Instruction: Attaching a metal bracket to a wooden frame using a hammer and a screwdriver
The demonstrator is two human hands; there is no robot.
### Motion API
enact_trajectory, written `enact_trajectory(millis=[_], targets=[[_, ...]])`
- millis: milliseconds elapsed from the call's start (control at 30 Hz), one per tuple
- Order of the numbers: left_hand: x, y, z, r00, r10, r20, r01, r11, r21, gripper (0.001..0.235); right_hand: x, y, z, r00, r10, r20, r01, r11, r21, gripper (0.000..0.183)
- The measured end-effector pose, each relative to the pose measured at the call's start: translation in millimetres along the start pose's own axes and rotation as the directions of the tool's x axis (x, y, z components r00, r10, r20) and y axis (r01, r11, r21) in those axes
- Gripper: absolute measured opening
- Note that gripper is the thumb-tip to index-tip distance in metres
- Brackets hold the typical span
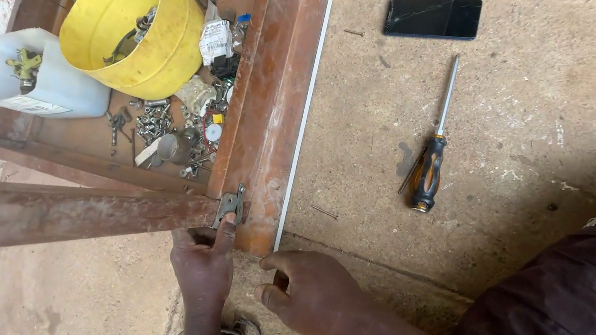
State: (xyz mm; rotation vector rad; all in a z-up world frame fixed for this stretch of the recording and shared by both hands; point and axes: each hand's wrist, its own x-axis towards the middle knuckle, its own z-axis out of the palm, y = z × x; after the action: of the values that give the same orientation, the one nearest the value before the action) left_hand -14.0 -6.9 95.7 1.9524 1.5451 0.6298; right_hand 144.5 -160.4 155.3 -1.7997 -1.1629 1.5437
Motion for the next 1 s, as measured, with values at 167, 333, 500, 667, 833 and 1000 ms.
enact_trajectory(millis=[167, 333, 500, 667, 833, 1000], targets=[[2, -6, -1, 0.999, 0.052, 0.009, -0.053, 0.997, 0.057, 0.043, 5, 3, 4, 0.999, -0.033, 0.0, 0.033, 0.999, 0.028, 0.052], [2, -3, -6, 0.999, 0.035, 0.02, -0.037, 0.992, 0.125, 0.044, -1, -2, -1, 0.998, -0.002, 0.063, -0.001, 0.999, 0.044, 0.052], [6, -1, -8, 0.999, 0.028, 0.018, -0.031, 0.984, 0.176, 0.047, -2, 0, -2, 0.999, 0.009, 0.049, -0.011, 0.999, 0.042, 0.051], [13, 16, -19, 0.996, -0.035, 0.087, 0.009, 0.959, 0.284, 0.058, -5, 3, -2, 0.999, -0.002, 0.038, 0.001, 0.999, 0.044, 0.051], [25, 10, -28, 0.986, 0.021, 0.168, -0.075, 0.943, 0.325, 0.07, -4, 7, -1, 0.998, 0.042, 0.054, -0.043, 0.999, 0.025, 0.054], [30, 9, -31, 0.993, 0.028, 0.117, -0.083, 0.865, 0.494, 0.075, 0, 16, 4, 0.999, 0.032, 0.001, -0.032, 0.999, 0.007, 0.055]])
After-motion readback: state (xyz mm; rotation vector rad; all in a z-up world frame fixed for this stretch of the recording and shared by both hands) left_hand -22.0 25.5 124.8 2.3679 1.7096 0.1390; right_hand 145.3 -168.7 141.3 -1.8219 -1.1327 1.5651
